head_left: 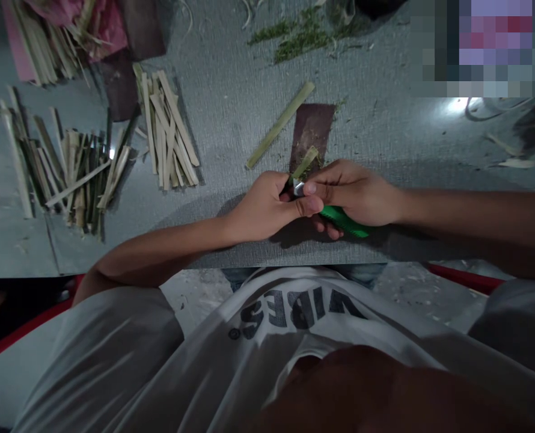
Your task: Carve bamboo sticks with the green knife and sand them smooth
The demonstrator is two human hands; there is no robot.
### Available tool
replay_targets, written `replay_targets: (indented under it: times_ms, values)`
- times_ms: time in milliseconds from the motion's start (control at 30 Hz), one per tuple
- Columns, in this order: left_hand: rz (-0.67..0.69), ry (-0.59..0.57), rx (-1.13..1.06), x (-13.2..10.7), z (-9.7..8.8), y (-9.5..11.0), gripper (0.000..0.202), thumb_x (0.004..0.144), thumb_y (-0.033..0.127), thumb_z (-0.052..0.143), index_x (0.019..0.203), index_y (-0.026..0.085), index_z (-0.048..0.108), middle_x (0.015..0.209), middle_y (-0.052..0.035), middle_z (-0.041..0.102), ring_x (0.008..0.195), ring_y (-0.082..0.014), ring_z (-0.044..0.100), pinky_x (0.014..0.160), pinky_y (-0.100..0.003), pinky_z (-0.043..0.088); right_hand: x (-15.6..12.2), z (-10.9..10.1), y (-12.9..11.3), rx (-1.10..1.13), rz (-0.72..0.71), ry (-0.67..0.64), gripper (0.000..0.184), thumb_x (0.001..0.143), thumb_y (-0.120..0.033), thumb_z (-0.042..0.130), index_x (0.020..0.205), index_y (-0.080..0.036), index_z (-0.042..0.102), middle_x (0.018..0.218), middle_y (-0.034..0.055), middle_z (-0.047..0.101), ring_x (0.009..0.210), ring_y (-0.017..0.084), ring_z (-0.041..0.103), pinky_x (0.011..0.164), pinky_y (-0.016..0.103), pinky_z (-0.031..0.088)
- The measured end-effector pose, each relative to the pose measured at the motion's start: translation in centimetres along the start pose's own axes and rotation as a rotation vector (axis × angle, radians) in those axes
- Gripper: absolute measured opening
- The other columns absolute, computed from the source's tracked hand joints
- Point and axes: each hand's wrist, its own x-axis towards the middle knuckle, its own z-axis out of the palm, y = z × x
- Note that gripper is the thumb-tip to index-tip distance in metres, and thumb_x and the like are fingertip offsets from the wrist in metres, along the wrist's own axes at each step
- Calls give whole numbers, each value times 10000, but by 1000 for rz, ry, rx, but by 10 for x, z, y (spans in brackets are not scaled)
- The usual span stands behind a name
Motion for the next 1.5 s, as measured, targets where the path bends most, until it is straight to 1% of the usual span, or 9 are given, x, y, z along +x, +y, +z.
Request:
replay_targets:
  times_ms: [133, 267, 433, 633, 733, 833, 1033, 1200, 1500]
  values:
    - [-3, -45, -48, 2, -2, 0, 841, 952, 1011, 986, 835, 197, 808, 819, -67, 888, 820, -211, 901, 731, -275, 680, -1, 5, 2, -44, -88, 103, 696, 1167, -784, 995, 860, -209, 755, 713, 9, 752, 518, 120, 696, 477, 180, 618]
    - [-36, -31, -11, 1, -2, -4, 793, 902, 948, 1079, 887, 205, 800, 800, -41, 854, 788, -204, 860, 660, -272, 623, -6, -1, -3, -1, 89, 2, 544, 1287, -594, 910, 951, -190, 772, 722, 19, 783, 501, 132, 717, 459, 172, 584]
    - [-50, -90, -50, 2, 1, -1, 817, 930, 992, 1027, 849, 233, 735, 770, -45, 820, 874, -254, 896, 739, -319, 704, -12, 1, -17, 54, 223, 64, 407, 1369, -313, 743, 989, -169, 773, 744, 20, 787, 536, 108, 710, 508, 132, 576]
    - [-24, -24, -31, 2, 0, -7, 814, 922, 990, 1033, 881, 227, 752, 806, -46, 871, 881, -244, 928, 783, -307, 722, -3, -3, -9, 11, 168, -17, 600, 1236, -662, 956, 925, -208, 717, 706, 11, 764, 466, 136, 689, 427, 186, 537]
    - [-26, -3, -4, 1, -3, -9, 818, 973, 1009, 969, 890, 216, 784, 886, -87, 929, 886, -227, 933, 776, -289, 699, 0, -1, -1, -22, 42, 55, 682, 1185, -771, 977, 901, -212, 710, 703, -1, 750, 459, 131, 678, 422, 199, 541]
    - [-12, -31, -15, 1, -4, -6, 813, 1013, 999, 939, 862, 214, 792, 901, -103, 943, 895, -220, 939, 784, -279, 689, -1, 2, 1, -36, -46, 125, 707, 1153, -797, 1002, 879, -218, 704, 708, -11, 747, 473, 124, 675, 436, 198, 553]
    - [-40, -54, -66, 4, 0, 0, 825, 883, 984, 1069, 846, 241, 712, 758, -44, 824, 933, -278, 935, 796, -329, 735, -1, -9, -9, -2, 159, -40, 638, 1150, -758, 1020, 944, -204, 779, 698, 8, 769, 472, 152, 694, 408, 215, 520]
    - [-42, -79, -84, 4, 3, 1, 831, 896, 1008, 1041, 861, 236, 734, 780, -49, 824, 912, -275, 915, 769, -343, 729, 3, -14, 0, 24, 149, -46, 643, 1165, -752, 998, 927, -204, 759, 679, 2, 742, 433, 144, 657, 378, 214, 494]
    - [-12, 17, -13, 3, -5, -12, 790, 917, 973, 1045, 883, 219, 812, 815, -50, 872, 764, -179, 832, 662, -276, 579, -3, 7, 2, -47, 3, 143, 707, 1155, -802, 996, 873, -218, 716, 689, -6, 725, 483, 119, 653, 447, 181, 561]
